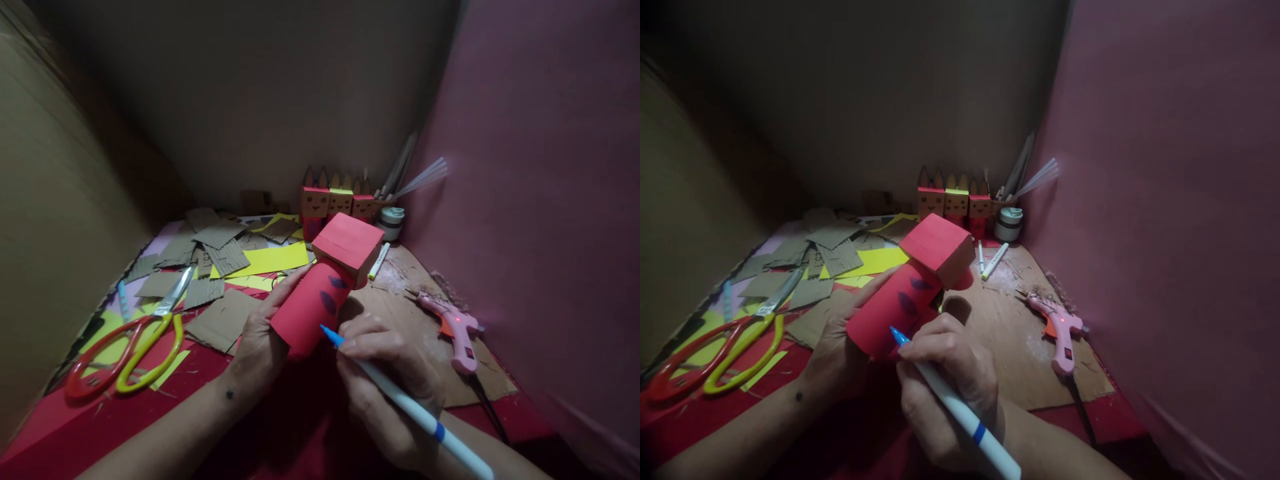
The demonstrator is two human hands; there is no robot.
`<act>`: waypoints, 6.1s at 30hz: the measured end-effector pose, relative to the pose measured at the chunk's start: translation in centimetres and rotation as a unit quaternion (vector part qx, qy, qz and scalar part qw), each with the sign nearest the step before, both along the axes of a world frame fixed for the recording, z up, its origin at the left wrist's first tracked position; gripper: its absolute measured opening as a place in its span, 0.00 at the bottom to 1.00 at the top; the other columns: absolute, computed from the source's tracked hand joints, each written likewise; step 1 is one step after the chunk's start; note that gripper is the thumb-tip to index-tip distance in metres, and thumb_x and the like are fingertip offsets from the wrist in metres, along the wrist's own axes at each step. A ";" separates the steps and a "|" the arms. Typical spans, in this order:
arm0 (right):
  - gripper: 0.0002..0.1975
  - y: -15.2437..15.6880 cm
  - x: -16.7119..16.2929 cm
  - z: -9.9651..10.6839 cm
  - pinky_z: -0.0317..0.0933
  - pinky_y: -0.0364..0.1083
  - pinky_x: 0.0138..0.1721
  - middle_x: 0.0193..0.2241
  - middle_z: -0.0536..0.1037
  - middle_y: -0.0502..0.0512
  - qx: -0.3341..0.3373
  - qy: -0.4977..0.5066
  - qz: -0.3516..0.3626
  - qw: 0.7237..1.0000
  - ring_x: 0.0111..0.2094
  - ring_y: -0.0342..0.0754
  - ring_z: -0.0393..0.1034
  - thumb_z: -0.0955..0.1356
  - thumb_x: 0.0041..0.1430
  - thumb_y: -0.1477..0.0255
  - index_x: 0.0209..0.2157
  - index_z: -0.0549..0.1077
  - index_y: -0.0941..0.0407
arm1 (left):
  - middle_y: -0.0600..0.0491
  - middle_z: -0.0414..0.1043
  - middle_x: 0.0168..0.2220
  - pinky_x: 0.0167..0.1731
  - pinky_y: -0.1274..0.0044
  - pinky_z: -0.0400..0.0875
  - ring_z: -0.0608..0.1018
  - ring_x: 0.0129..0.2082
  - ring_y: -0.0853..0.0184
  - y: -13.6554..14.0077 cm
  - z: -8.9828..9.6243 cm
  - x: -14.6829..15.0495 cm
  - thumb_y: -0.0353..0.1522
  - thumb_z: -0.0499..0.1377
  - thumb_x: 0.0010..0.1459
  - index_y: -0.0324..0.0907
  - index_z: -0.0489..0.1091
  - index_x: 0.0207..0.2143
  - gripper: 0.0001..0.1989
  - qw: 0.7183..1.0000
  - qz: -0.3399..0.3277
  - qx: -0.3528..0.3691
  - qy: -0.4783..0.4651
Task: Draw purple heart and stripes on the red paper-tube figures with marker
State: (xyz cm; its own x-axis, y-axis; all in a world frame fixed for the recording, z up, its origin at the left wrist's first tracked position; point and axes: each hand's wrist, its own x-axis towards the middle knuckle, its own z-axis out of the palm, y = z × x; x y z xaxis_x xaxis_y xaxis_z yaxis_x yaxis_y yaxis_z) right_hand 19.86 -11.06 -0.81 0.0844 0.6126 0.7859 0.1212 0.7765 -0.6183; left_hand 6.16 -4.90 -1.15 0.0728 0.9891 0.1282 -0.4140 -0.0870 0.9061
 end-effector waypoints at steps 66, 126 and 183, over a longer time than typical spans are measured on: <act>0.13 0.0 -0.6 -0.2 0.71 0.44 0.31 0.29 0.77 0.49 -0.042 0.015 -0.038 0.998 0.33 0.46 0.75 0.68 0.58 0.84 0.39 0.75 0.51 | 0.48 0.78 0.53 0.55 0.57 0.76 0.81 0.50 0.51 0.5 -0.9 0.2 0.42 0.71 0.51 0.49 0.79 0.49 0.23 0.997 -0.062 -0.014 -0.032; 0.09 0.3 -0.7 -0.2 0.68 0.43 0.27 0.27 0.77 0.48 -0.050 -0.035 -0.110 0.992 0.27 0.43 0.73 0.68 0.61 0.82 0.35 0.73 0.52 | 0.58 0.82 0.51 0.56 0.68 0.75 0.81 0.51 0.58 0.2 -1.0 0.0 0.33 0.71 0.51 0.57 0.82 0.47 0.19 0.997 -0.032 0.063 0.016; 0.12 0.1 -0.6 -0.8 0.71 0.44 0.31 0.25 0.71 0.47 -0.047 -0.001 -0.080 0.996 0.30 0.45 0.73 0.66 0.58 0.85 0.35 0.70 0.51 | 0.51 0.81 0.52 0.49 0.70 0.78 0.82 0.48 0.58 0.4 -0.7 -0.1 0.36 0.71 0.53 0.48 0.80 0.50 0.20 0.995 0.006 0.079 0.066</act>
